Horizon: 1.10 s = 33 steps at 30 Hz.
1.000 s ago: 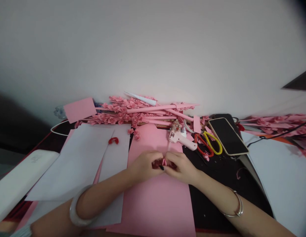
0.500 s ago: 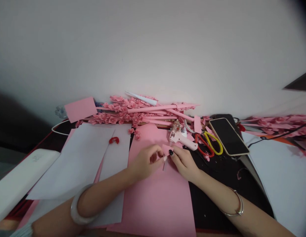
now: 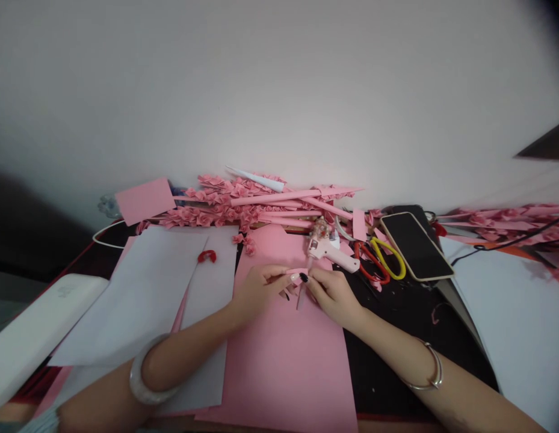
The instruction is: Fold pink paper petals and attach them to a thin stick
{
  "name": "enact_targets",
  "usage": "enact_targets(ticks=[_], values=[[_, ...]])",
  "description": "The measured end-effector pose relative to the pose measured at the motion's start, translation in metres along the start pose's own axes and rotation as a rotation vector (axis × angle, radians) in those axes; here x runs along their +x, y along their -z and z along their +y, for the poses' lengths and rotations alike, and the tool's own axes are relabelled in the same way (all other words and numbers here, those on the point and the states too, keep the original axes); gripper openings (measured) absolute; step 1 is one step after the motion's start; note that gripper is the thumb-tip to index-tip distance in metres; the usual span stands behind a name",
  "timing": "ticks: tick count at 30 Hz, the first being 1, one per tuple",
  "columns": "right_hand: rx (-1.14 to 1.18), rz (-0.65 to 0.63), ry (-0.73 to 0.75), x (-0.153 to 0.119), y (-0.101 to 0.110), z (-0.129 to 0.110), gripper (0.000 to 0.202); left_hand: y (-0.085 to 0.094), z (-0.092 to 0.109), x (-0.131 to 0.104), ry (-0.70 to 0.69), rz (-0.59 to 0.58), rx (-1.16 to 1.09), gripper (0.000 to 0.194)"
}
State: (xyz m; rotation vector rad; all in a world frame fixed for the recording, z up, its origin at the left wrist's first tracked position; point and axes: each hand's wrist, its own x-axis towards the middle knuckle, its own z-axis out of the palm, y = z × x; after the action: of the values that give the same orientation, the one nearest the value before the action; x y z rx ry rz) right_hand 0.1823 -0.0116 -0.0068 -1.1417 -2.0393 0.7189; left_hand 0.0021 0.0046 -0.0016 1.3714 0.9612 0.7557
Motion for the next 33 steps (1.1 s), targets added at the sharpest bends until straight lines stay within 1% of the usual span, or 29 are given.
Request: enact_targets(ticks=[2,4,5,8,11,16,20,22,27,33], values=[[-0.032,0.091,-0.036,0.0000,-0.0007,0.0007,0.021,-0.0003,0.0010,-0.0002,0.019,0.022,-0.025,0.024],[-0.044,0.161,-0.049,0.0002,-0.0009,0.0011,0.006,-0.0008,0.0019,-0.0007,0.050,0.036,-0.056,0.025],[-0.046,0.176,-0.039,0.0004,-0.0009,0.0012,0.007,-0.0011,0.0022,-0.0009,0.065,0.037,-0.069,0.025],[-0.043,0.173,0.040,0.0007,-0.0010,0.0013,0.017,-0.0024,0.0024,-0.0012,0.103,0.033,-0.077,0.022],[-0.046,0.186,0.094,0.0003,-0.0011,0.0003,0.022,-0.0037,0.0025,-0.0010,0.120,0.038,-0.085,0.020],[-0.067,0.218,0.121,-0.0014,-0.0016,-0.0032,0.026,-0.0048,0.0040,-0.0011,0.118,0.054,-0.104,0.023],[-0.083,0.270,0.129,-0.0026,-0.0029,-0.0033,0.024,-0.0049,0.0048,-0.0017,0.115,0.056,-0.100,0.028],[-0.091,0.264,0.161,-0.0027,-0.0031,-0.0029,0.024,-0.0046,0.0049,-0.0019,0.115,0.055,-0.093,0.030],[-0.124,0.184,0.250,-0.0019,-0.0013,-0.0037,0.031,-0.0031,0.0051,-0.0014,0.131,0.061,-0.112,0.030],[-0.186,0.077,0.273,-0.0031,0.0002,-0.0032,0.040,-0.0016,0.0039,-0.0007,0.150,0.067,-0.163,0.027]])
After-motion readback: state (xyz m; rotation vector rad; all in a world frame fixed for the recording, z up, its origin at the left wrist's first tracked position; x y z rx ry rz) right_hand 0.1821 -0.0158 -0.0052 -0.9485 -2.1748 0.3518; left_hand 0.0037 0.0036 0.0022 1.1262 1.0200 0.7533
